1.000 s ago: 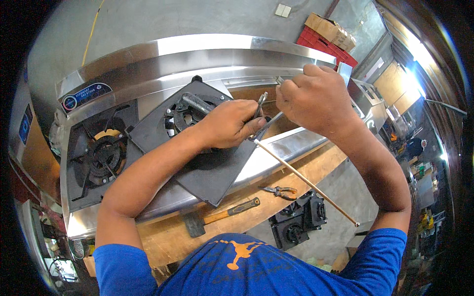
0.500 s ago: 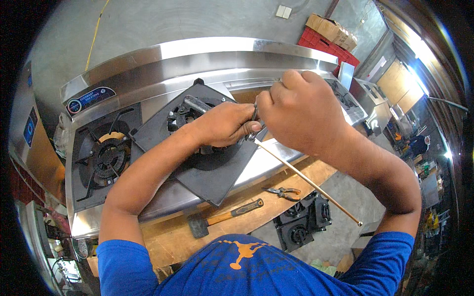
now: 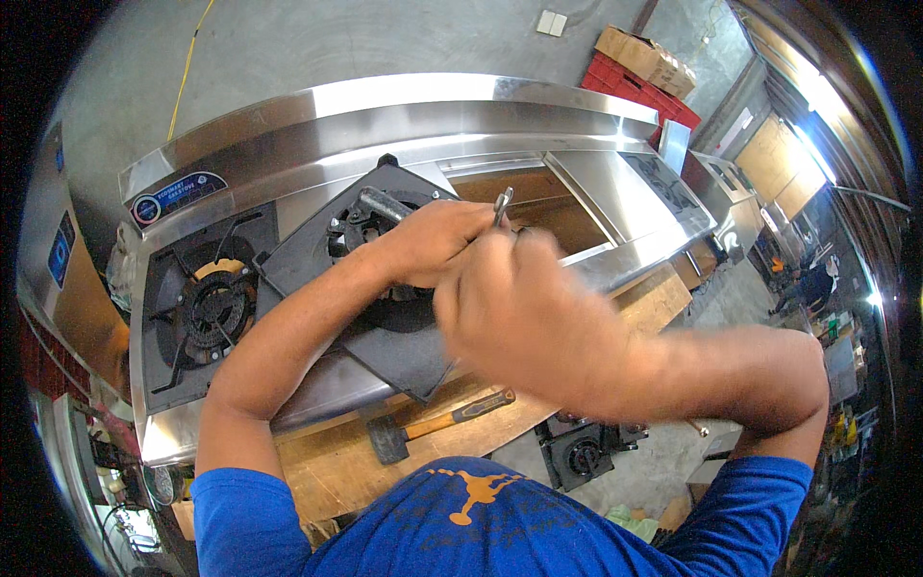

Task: The person assembles a commercial gas stove burner by inserting a copper pipe into a burner head, tightening it with a wrench, and placing the burner grate on the stove. The person repeats the process for a second burner.

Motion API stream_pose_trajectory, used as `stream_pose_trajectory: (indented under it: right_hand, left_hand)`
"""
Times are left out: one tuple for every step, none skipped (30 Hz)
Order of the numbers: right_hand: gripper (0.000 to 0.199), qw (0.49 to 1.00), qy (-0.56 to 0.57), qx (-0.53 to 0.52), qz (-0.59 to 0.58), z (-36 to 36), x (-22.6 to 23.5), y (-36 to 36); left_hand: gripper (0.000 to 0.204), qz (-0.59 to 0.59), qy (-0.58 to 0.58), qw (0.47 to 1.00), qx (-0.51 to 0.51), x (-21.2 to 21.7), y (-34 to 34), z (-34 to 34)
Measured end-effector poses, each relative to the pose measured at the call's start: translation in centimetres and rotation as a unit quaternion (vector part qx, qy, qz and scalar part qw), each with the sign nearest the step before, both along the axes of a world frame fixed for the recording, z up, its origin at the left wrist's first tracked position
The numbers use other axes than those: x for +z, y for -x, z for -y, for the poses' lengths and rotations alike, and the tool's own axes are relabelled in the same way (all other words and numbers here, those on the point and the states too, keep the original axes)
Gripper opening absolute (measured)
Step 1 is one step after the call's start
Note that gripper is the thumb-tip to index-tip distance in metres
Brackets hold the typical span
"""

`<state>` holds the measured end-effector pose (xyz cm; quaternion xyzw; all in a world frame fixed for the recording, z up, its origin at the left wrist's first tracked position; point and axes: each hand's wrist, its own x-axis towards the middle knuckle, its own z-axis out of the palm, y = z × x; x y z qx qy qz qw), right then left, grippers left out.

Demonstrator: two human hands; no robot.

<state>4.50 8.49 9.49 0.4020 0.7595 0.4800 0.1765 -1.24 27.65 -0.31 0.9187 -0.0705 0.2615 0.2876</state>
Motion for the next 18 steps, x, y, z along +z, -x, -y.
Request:
stream_pose_trajectory:
  right_hand:
    - [0.015, 1.0, -0.002, 0.001, -0.029, -1.1, 0.8, -1.2]
    - [0.014, 0.998, -0.011, 0.012, -0.064, -1.8, 1.5, -2.3]
    - [0.013, 0.997, -0.005, 0.015, -0.073, -2.2, 1.9, -2.9]
    - [0.013, 0.996, -0.006, 0.029, -0.088, -2.5, 2.2, -3.6]
    - [0.012, 0.995, 0.0, 0.024, -0.1, -2.8, 2.2, -4.1]
    - [0.012, 0.993, -0.009, 0.043, -0.11, -3.1, 2.3, -4.6]
    - [0.013, 0.992, -0.013, 0.045, -0.117, -3.4, 2.3, -5.2]
    - [0.013, 0.99, -0.018, 0.053, -0.129, -3.6, 2.3, -5.7]
    - [0.015, 0.988, -0.011, 0.014, -0.151, -4.0, 2.4, -6.4]
    - [0.018, 0.985, -0.004, -0.013, -0.174, -4.6, 2.7, -7.3]
    - [0.021, 0.981, -0.004, -0.032, -0.193, -5.3, 3.0, -8.3]
    - [0.023, 0.974, 0.011, -0.056, -0.218, -6.0, 3.0, -9.3]
    - [0.024, 0.968, 0.021, -0.073, -0.24, -6.5, 2.9, -10.4]
    - [0.026, 0.96, 0.03, -0.091, -0.261, -7.1, 2.7, -11.6]
    - [0.026, 0.954, 0.039, -0.1, -0.28, -7.9, 2.3, -12.8]
    - [0.026, 0.947, 0.049, -0.108, -0.299, -8.6, 1.8, -13.9]
    - [0.027, 0.94, 0.057, -0.117, -0.315, -9.3, 1.0, -14.9]
    - [0.027, 0.93, 0.072, -0.117, -0.341, -9.9, 0.1, -15.8]
  left_hand:
    - [0.029, 0.009, 0.0, 1.0, -0.001, 0.0, -0.1, 0.1]
    - [0.028, 0.019, -0.001, 1.0, -0.003, -0.1, -0.1, 0.1]
    - [0.028, 0.036, -0.008, 0.999, 0.005, -0.1, -0.4, 0.1]
    - [0.028, 0.045, -0.013, 0.999, 0.018, -0.1, -0.7, 0.1]
    - [0.033, 0.025, 0.028, 0.999, 0.021, -0.2, -0.8, 0.1]
    - [0.034, 0.045, 0.023, 0.999, 0.014, -0.3, -0.9, 0.0]
    - [0.036, 0.064, 0.018, 0.998, 0.005, -0.3, -1.1, 0.0]
    - [0.037, 0.081, 0.013, 0.997, -0.005, -0.3, -1.2, 0.0]
    - [0.038, 0.052, 0.025, 0.998, -0.002, -0.3, -1.2, 0.0]
    - [0.039, 0.026, 0.037, 0.999, 0.004, -0.3, -1.1, 0.0]
    - [0.04, 0.001, 0.048, 0.999, 0.011, -0.2, -1.0, 0.0]
    - [0.04, 0.007, 0.044, 0.999, 0.012, -0.1, -0.9, 0.0]
    - [0.04, 0.014, 0.041, 0.999, 0.012, -0.1, -0.8, 0.2]
    - [0.041, 0.02, 0.039, 0.999, 0.011, 0.0, -0.8, 0.3]
    - [0.039, 0.03, 0.035, 0.999, 0.009, 0.0, -0.8, 0.4]
    - [0.039, 0.035, 0.038, 0.999, 0.005, 0.0, -0.9, 0.4]
    - [0.039, 0.035, 0.041, 0.999, -0.001, 0.0, -1.0, 0.4]
    - [0.038, 0.036, 0.044, 0.998, -0.006, 0.0, -1.0, 0.3]
